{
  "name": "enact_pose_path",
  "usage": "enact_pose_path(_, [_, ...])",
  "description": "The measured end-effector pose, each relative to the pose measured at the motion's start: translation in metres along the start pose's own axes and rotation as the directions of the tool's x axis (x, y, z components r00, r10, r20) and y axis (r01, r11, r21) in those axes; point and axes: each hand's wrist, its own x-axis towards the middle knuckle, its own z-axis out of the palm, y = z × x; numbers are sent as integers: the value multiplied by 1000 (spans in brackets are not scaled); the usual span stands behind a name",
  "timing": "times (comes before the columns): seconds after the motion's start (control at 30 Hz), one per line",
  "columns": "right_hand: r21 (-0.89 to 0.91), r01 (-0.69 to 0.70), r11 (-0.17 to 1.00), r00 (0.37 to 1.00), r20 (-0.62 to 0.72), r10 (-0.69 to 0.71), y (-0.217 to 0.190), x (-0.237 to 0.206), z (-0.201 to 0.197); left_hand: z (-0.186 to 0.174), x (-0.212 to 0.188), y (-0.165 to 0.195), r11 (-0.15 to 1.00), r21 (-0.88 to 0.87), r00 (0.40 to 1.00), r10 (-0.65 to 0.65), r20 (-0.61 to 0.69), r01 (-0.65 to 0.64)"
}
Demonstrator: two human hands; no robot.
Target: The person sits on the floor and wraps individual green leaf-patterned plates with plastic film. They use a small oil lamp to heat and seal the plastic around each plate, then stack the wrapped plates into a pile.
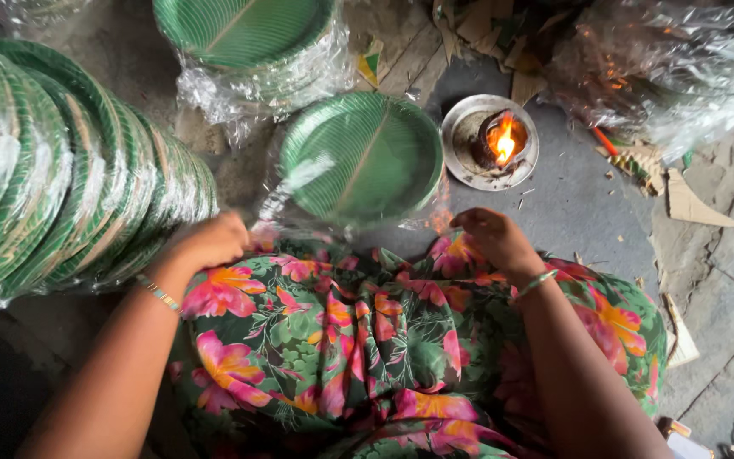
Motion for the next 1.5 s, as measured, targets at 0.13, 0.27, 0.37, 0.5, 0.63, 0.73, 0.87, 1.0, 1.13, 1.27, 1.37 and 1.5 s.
enact_pose_path(0.13, [-59,25,998,993,-111,-31,-33,17,36,12,42,40,992,86,986,101,-129,-90])
enact_pose_path(0.27, [-400,132,907,832,-452,-321,-52,38,72,16,66,92,958,-272,876,-48,-480,-97])
enact_pose_path(0.37, [-381,127,916,927,-282,-246,-55,37,89,26,73,104,889,-456,872,-194,-449,-37])
enact_pose_path(0.5, [-111,-278,954,915,271,298,-57,27,69,25,78,92,680,-731,997,-5,74,58])
enact_pose_path(0.63, [413,-179,893,976,190,107,-65,17,33,2,62,79,558,-829,898,349,268,31])
enact_pose_path(0.73, [379,-4,925,994,103,-38,-77,12,12,-6,28,80,271,-951,827,562,30,-149])
enact_pose_path(0.87, [45,118,992,992,-57,-115,-90,8,7,4,-12,101,376,-825,855,469,-223,-422])
enact_pose_path(1.0, [-877,147,457,967,30,-253,-144,-75,-11,-2,-100,103,802,433,603,595,-531,-411])
enact_pose_path(1.13, [-824,409,391,767,79,-637,-232,-205,-75,-46,-248,75,435,858,92,900,-427,-272])
enact_pose_path(1.27, [-286,710,643,478,-474,-739,-285,-151,-83,-114,-229,130,466,576,-125,695,-708,-672])
enact_pose_path(1.37, [92,584,806,778,-345,-525,-259,-46,-41,-128,-124,185,559,157,169,487,-857,-814])
enact_pose_path(1.5, [476,332,814,940,-95,-328,-171,-5,-3,-91,-49,173,703,3,341,349,-873,-711])
